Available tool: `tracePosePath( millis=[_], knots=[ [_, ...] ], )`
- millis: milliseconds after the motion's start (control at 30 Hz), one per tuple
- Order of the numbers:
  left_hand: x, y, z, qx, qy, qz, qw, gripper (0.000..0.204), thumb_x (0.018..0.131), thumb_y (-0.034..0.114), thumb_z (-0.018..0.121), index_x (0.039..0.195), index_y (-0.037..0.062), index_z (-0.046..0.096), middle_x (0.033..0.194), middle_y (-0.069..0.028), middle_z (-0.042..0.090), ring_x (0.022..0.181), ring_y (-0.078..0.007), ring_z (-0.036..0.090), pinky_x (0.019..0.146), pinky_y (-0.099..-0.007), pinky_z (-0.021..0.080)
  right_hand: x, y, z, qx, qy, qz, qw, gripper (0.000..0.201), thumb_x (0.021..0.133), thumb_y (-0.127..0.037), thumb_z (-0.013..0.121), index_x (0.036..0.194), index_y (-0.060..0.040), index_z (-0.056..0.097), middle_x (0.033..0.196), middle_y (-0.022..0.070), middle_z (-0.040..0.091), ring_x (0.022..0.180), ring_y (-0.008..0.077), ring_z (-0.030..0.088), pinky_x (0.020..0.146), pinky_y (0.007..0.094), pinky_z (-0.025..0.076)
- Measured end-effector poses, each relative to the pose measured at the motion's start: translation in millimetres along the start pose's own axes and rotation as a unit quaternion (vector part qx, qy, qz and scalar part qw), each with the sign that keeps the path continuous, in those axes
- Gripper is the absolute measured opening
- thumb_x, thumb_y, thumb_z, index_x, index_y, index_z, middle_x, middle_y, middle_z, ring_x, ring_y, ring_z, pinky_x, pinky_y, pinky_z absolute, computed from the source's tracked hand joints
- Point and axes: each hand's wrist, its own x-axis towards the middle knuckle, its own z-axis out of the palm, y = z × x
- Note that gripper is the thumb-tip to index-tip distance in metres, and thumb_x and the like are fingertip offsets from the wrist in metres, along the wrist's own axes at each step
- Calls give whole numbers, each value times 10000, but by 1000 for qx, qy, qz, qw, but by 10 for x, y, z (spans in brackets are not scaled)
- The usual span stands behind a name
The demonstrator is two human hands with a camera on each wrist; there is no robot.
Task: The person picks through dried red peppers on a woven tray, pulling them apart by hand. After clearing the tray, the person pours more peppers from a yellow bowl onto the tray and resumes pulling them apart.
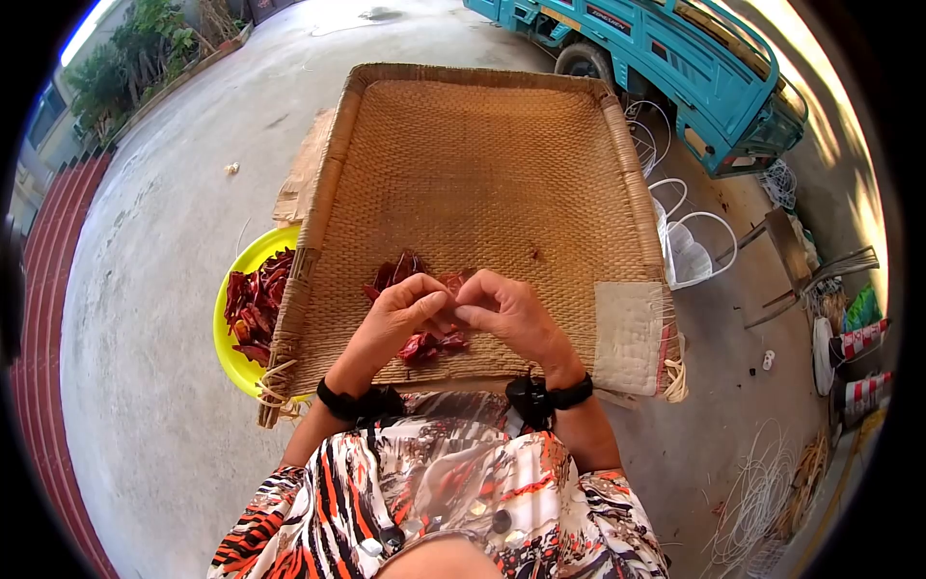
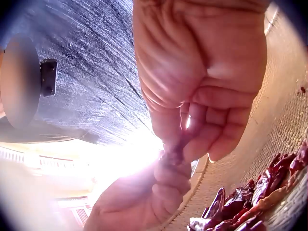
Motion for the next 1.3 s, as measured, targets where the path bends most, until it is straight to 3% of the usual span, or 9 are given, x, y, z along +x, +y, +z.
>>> tracePosePath(
  millis=[133, 333, 467, 667, 767, 867, 900, 1033, 1300],
  knots=[
    [18, -33, -1, -126, -13, 19, 992, 181, 1019, 188, 531, 1076, 18, 550, 975, -97, 681, 823, -145, 675, 724, -248, 559, 27, 21, 27, 30, 13, -13, 999, 97, 911, -43, 658, 997, -11, 626, 913, 15, 652, 879, 83, 612, 790, 247, 519],
    [-120, 223, -130, -108, 151, 140, 973, 162, 1028, 166, 496, 1082, 21, 545, 966, -92, 679, 819, -119, 665, 681, -236, 552, 8, 79, -182, -101, 86, -6, 991, 97, 915, -53, 647, 1003, -15, 646, 912, 6, 655, 846, 71, 604, 745, 247, 509],
    [-308, 506, -298, 58, 275, 255, 925, 142, 1019, 146, 510, 1059, 25, 572, 959, -88, 691, 868, -124, 651, 766, -251, 521, -42, 210, -353, -226, 88, 42, 969, 173, 866, -87, 669, 1013, 1, 645, 910, 69, 673, 811, 142, 636, 728, 291, 517],
    [-519, 642, -595, 384, 563, 267, 681, 126, 934, 86, 628, 1050, 39, 636, 925, -54, 661, 794, -146, 630, 722, -277, 508, 5, 378, -324, -287, 96, 29, 953, 187, 838, -108, 665, 1000, -16, 650, 956, 137, 661, 878, 252, 653, 784, 353, 518],
    [-591, 605, -871, 504, 609, 222, 571, 201, 883, 103, 686, 1077, 60, 650, 979, -78, 663, 899, -216, 618, 807, -335, 495, 51, 498, -267, -288, 70, 6, 955, 207, 847, -73, 661, 1041, -4, 637, 964, 97, 640, 861, 197, 632, 762, 325, 513],
    [-605, 682, -776, 585, 673, 141, 429, 270, 832, 117, 727, 1093, 81, 665, 1050, -90, 652, 1007, -270, 576, 893, -381, 459, 88, 526, -202, -363, 76, -36, 928, 250, 823, -72, 655, 1067, -23, 641, 980, 126, 632, 907, 258, 633, 807, 353, 507],
    [-609, 683, -799, 575, 675, 158, 434, 278, 826, 124, 723, 1097, 86, 672, 1084, -86, 642, 1063, -296, 540, 949, -401, 420, 101, 525, -183, -376, 78, -44, 922, 262, 815, -71, 655, 1074, -30, 642, 980, 134, 630, 921, 274, 629, 816, 359, 504],
    [-555, 657, -704, 514, 550, 226, 618, 241, 852, 108, 683, 1082, 44, 660, 1079, -112, 640, 1047, -302, 551, 930, -389, 426, 142, 542, -147, -409, 84, -50, 907, 271, 800, -74, 651, 1069, -46, 648, 982, 155, 624, 949, 314, 619, 836, 373, 498],
    [-307, 448, -221, 359, 252, 214, 873, 159, 901, 82, 647, 1030, -9, 626, 938, -69, 645, 902, -146, 617, 815, -289, 490, 106, 519, -246, -246, 126, -6, 961, 119, 806, -35, 662, 923, -33, 637, 933, 97, 625, 811, 229, 622, 730, 329, 502]
  ],
)
